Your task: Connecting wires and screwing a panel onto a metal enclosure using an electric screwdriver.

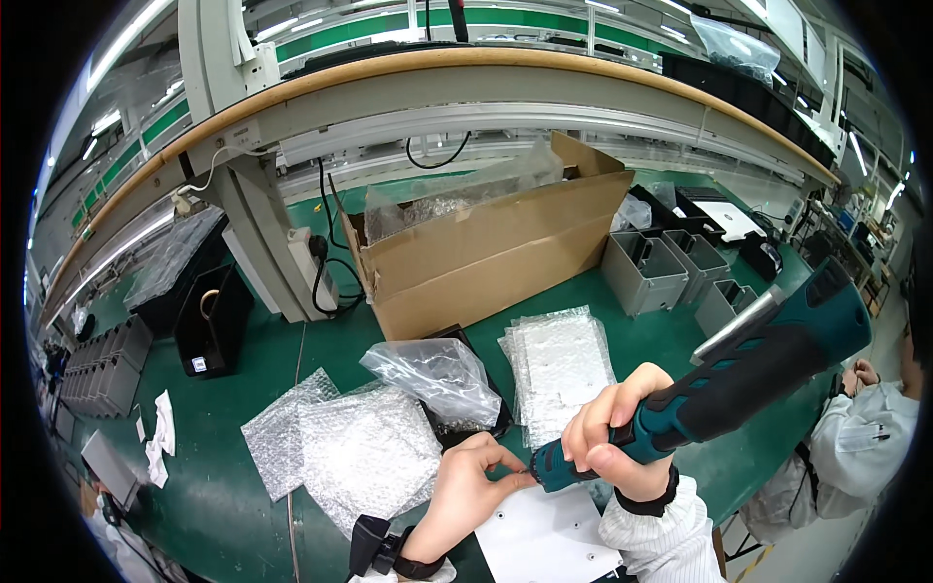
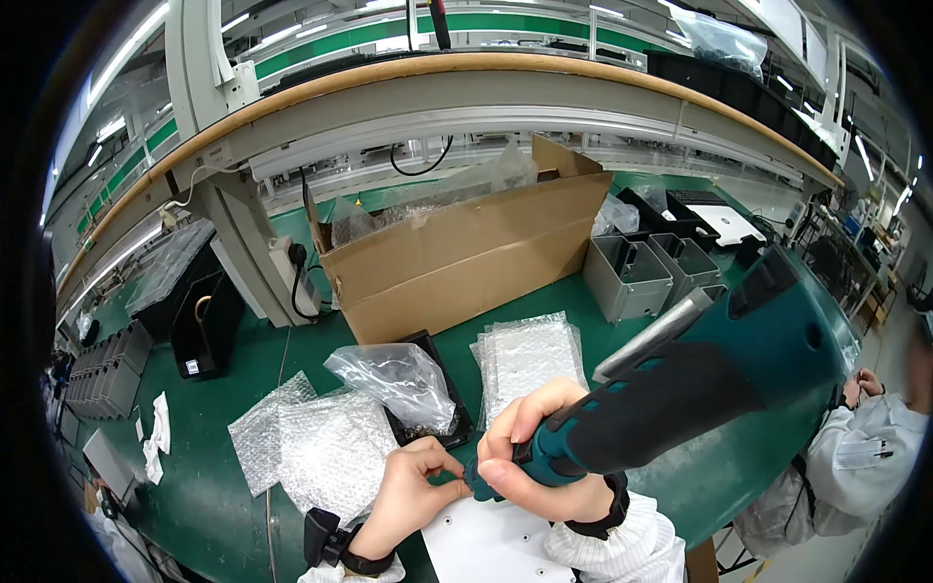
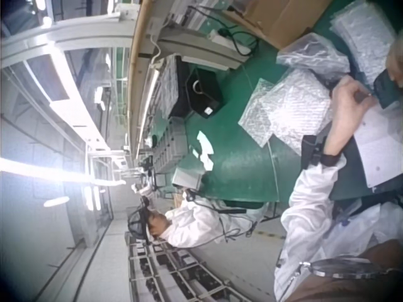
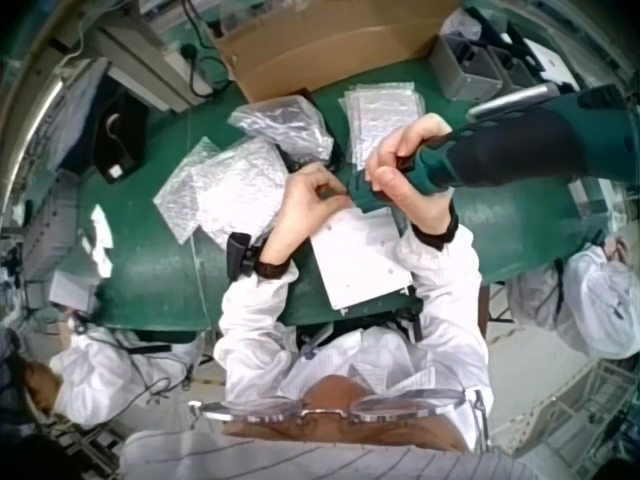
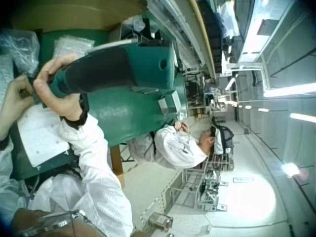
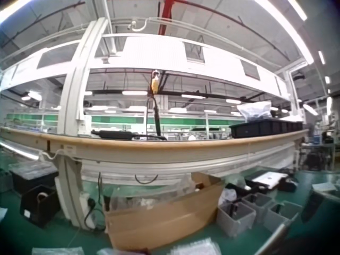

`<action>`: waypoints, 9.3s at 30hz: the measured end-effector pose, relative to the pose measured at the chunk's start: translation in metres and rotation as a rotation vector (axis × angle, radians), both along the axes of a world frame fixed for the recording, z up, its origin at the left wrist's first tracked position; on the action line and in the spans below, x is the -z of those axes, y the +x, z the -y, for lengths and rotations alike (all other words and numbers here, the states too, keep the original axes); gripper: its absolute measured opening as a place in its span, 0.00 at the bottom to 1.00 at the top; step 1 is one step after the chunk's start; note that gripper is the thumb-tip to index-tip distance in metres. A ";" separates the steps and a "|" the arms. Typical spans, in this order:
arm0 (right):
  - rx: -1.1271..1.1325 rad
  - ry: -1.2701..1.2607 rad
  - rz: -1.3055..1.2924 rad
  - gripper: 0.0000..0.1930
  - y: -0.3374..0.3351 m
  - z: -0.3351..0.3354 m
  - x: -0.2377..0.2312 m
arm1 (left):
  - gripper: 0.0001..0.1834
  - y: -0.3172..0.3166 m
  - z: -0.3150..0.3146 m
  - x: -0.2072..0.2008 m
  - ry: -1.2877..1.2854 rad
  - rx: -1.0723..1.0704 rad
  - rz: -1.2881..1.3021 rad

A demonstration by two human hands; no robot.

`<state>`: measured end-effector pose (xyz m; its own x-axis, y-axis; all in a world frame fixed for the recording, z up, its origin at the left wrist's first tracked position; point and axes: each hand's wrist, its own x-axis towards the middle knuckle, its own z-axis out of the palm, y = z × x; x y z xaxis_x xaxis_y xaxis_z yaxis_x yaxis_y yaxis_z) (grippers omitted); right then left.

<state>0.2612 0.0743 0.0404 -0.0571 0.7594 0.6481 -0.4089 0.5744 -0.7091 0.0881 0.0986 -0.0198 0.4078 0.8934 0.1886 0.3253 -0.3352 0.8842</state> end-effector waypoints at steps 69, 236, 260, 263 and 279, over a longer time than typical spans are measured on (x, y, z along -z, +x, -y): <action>0.123 0.014 -0.207 0.20 -0.004 0.015 -0.010 | 0.08 -0.012 -0.009 0.000 -0.504 0.134 0.330; 0.202 -0.166 0.165 0.17 0.034 0.134 -0.001 | 0.13 0.047 0.089 0.002 0.140 0.747 -0.129; 0.205 -0.120 0.114 0.19 0.028 0.131 0.006 | 0.18 0.042 0.091 -0.003 0.163 0.703 -0.212; 0.178 -0.110 0.260 0.19 0.031 0.128 -0.002 | 0.20 0.042 0.090 0.000 0.250 0.676 -0.264; 0.147 -0.222 0.243 0.23 0.028 0.130 -0.002 | 0.20 0.043 0.085 0.004 0.178 0.709 -0.231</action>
